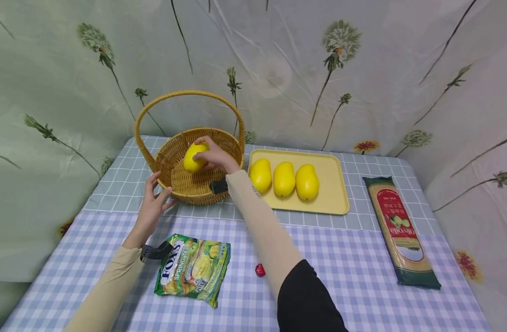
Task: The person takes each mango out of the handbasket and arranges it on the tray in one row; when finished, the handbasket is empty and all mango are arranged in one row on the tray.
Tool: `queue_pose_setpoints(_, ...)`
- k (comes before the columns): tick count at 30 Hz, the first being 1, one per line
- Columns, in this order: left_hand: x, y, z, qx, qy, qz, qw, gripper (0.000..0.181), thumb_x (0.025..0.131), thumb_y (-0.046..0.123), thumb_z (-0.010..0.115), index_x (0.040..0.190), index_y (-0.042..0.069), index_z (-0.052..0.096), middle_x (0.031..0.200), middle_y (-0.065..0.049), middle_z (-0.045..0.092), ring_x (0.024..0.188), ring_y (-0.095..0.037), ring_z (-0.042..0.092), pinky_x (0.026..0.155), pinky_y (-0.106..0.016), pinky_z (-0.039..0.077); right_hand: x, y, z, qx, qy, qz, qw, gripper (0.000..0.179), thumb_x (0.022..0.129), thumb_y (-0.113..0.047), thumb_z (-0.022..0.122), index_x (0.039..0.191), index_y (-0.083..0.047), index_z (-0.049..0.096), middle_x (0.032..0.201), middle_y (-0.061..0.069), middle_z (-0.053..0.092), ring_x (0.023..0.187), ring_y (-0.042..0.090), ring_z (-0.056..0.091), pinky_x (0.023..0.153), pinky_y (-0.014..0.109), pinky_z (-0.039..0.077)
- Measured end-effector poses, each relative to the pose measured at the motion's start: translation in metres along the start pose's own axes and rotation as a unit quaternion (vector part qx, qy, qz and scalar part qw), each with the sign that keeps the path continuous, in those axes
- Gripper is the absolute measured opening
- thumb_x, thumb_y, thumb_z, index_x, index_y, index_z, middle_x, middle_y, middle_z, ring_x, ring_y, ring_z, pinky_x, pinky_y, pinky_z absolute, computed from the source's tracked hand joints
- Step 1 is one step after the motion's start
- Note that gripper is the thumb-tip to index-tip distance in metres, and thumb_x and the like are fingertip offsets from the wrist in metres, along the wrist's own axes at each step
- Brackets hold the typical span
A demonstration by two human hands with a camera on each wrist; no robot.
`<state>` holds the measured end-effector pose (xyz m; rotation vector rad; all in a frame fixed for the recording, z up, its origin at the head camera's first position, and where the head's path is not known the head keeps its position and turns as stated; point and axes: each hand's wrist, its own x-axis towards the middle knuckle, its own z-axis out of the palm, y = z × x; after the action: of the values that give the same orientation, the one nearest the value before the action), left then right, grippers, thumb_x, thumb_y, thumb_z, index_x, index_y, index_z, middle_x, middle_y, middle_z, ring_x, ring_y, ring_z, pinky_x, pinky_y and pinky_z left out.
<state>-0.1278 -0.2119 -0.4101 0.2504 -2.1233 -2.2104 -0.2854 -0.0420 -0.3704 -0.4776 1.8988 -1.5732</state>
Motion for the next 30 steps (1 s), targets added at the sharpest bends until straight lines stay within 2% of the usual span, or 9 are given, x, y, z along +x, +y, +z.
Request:
queue_pose_setpoints(4, 0.0, 0.001, -0.001, 0.009, 0.0, -0.002, 1.0, 0.062, 0.102, 0.009, 0.042, 0.153, 0.008, 0.006, 0.156, -0.016, -0.002, 0.136, -0.041, 0.026, 0.102, -0.057, 0.036, -0.014, -0.001, -0.014, -0.03, -0.039, -0.02, 0.9986, 0.051, 0.096, -0.008, 0.054, 0.142, -0.017, 0.036, 0.136, 0.013, 0.035, 0.098, 0.024, 0.052, 0.096, 0.051, 0.045)
queue_pose_setpoints(9, 0.0, 0.0, -0.001, 0.023, 0.007, -0.003, 0.9997, 0.062, 0.102, 0.01, 0.042, 0.153, 0.008, 0.007, 0.156, -0.015, 0.0, 0.135, -0.038, 0.029, 0.102, -0.057, 0.037, -0.036, 0.0, -0.031, -0.028, -0.071, -0.042, 0.9962, 0.048, 0.097, -0.008, 0.051, 0.142, -0.017, 0.035, 0.135, 0.011, 0.038, 0.093, 0.024, 0.052, 0.081, 0.039, 0.049)
queue_pose_setpoints(12, 0.003, -0.006, -0.003, 0.022, 0.008, -0.004, 0.9997, 0.062, 0.102, 0.01, 0.043, 0.153, 0.01, 0.008, 0.156, -0.014, 0.0, 0.136, -0.038, 0.028, 0.101, -0.057, 0.038, -0.052, 0.002, -0.04, -0.032, -0.084, -0.046, 0.9949, 0.045, 0.098, -0.012, 0.053, 0.139, -0.017, 0.035, 0.129, 0.013, 0.042, 0.09, 0.024, 0.05, 0.075, 0.036, 0.045)
queue_pose_setpoints(15, 0.009, -0.016, -0.006, 0.022, 0.009, -0.004, 0.9997, 0.063, 0.102, 0.012, 0.044, 0.154, 0.014, 0.008, 0.157, -0.01, 0.0, 0.136, -0.036, 0.028, 0.101, -0.055, 0.039, -0.069, 0.006, -0.05, -0.057, -0.089, -0.042, 0.9935, 0.044, 0.098, -0.018, 0.056, 0.137, -0.018, 0.035, 0.127, 0.012, 0.043, 0.091, 0.025, 0.047, 0.075, 0.039, 0.042)
queue_pose_setpoints(18, 0.013, -0.024, -0.008, 0.026, 0.009, -0.001, 0.9996, 0.063, 0.102, 0.012, 0.044, 0.154, 0.017, 0.008, 0.157, -0.007, 0.0, 0.137, -0.034, 0.029, 0.1, -0.054, 0.04, -0.086, 0.012, -0.063, -0.076, -0.083, -0.033, 0.9931, 0.045, 0.097, -0.022, 0.058, 0.136, -0.021, 0.036, 0.13, 0.009, 0.04, 0.098, 0.026, 0.047, 0.084, 0.044, 0.043)
queue_pose_setpoints(22, 0.014, -0.027, -0.008, 0.031, 0.011, 0.009, 0.9994, 0.062, 0.102, 0.012, 0.043, 0.154, 0.019, 0.009, 0.158, -0.006, -0.001, 0.137, -0.034, 0.028, 0.1, -0.055, 0.04, -0.109, 0.022, -0.086, -0.082, -0.063, -0.02, 0.9945, 0.047, 0.096, -0.022, 0.059, 0.138, -0.024, 0.037, 0.142, 0.005, 0.032, 0.112, 0.028, 0.045, 0.095, 0.052, 0.041)
queue_pose_setpoints(26, 0.012, -0.025, -0.007, 0.027, 0.01, 0.015, 0.9995, 0.062, 0.102, 0.012, 0.043, 0.154, 0.017, 0.008, 0.158, -0.008, -0.003, 0.138, -0.036, 0.025, 0.1, -0.057, 0.039, -0.131, 0.033, -0.112, -0.078, -0.037, -0.007, 0.9962, 0.051, 0.097, -0.022, 0.057, 0.142, -0.024, 0.033, 0.15, 0.003, 0.022, 0.123, 0.031, 0.038, 0.098, 0.051, 0.037)
queue_pose_setpoints(30, 0.011, -0.025, -0.007, 0.024, 0.009, 0.014, 0.9996, 0.062, 0.102, 0.013, 0.044, 0.154, 0.016, 0.009, 0.158, -0.009, -0.003, 0.138, -0.037, 0.024, 0.101, -0.057, 0.038, -0.155, 0.045, -0.138, -0.073, -0.001, 0.005, 0.9973, 0.053, 0.098, -0.024, 0.055, 0.144, -0.023, 0.03, 0.154, 0.008, 0.015, 0.132, 0.034, 0.026, 0.102, 0.055, 0.033)
